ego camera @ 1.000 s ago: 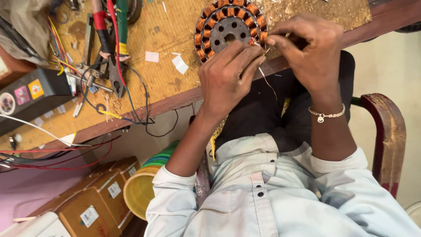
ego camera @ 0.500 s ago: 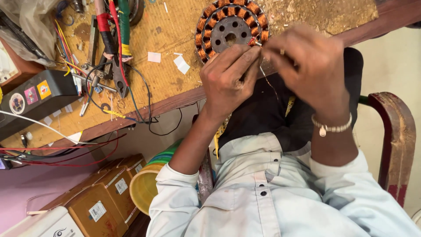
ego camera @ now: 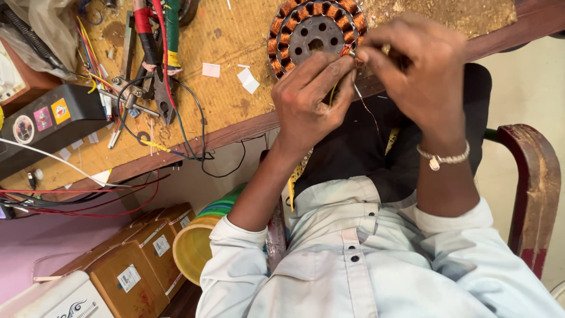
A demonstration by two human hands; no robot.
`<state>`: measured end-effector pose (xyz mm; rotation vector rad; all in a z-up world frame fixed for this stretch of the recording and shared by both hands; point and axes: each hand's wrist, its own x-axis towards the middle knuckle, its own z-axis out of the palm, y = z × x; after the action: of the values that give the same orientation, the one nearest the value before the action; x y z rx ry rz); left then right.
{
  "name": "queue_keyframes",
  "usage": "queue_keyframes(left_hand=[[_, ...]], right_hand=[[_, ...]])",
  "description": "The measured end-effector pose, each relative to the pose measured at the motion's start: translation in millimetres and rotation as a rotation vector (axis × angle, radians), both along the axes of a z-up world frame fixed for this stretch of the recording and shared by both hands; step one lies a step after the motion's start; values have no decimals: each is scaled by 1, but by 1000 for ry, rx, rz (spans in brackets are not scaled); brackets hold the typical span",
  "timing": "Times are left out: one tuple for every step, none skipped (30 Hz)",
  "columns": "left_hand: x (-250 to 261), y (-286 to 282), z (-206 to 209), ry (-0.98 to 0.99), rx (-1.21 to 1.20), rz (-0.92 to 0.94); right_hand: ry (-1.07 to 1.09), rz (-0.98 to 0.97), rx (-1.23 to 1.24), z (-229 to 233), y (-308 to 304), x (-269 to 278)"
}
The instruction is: The person is working on a circular stator with copper windings, stripping and twisting wires, applying white tape, and using a soldering iron to make connections. The task involves precise hand manipulation of wires and tools on a cluttered workbench.
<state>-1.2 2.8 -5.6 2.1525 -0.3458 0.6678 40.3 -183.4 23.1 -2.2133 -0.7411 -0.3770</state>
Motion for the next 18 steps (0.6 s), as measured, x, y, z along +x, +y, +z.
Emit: queue_keyframes(left_hand=[[-1, 0, 1, 3, -8, 0], [-1, 1, 2, 5, -16, 0], [0, 0, 3, 6, -30, 2], [1, 0, 3, 7, -24, 6], [0, 0, 2, 15, -21, 10], [-1, -1, 2, 22, -19, 14], [-1, 0, 2, 12, -10, 9], [0, 1, 2, 2, -1, 3], [-1, 2, 3, -6, 11, -3], [0, 1, 3, -10, 23, -3], [0, 1, 3, -14, 34, -2], [0, 1, 4, -19, 45, -1], [0, 1, 5, -16, 43, 5], [-1, 0, 6, -14, 41, 11], [-1, 0, 8, -15, 38, 18], [0, 1, 10, -17, 35, 18], [-1, 1, 11, -17, 30, 20], [0, 1, 12, -17, 24, 21]], right_hand=[[10, -10, 19, -4, 4, 4], [31, -19, 20, -6, 6, 2], [51, -27, 15, -8, 6, 0], [70, -35, 11, -9, 5, -3], [50, 0, -10, -10, 1, -9], [29, 34, -30, -11, -2, -16], [6, 66, -46, -10, -6, -20], [3, 61, -50, -10, -10, -19], [3, 58, -51, -10, -12, -17], [2, 54, -52, -10, -13, -14], [29, 38, -35, -11, -13, -9], [56, 22, -17, -11, -12, -4], [69, 13, -10, -12, -11, -2], [83, 3, -2, -12, -8, 1], [83, 2, -6, -11, -5, 1], [84, 0, -9, -10, -3, 0], [94, 25, -31, -9, -2, -3], [105, 51, -52, -6, -5, -8]])
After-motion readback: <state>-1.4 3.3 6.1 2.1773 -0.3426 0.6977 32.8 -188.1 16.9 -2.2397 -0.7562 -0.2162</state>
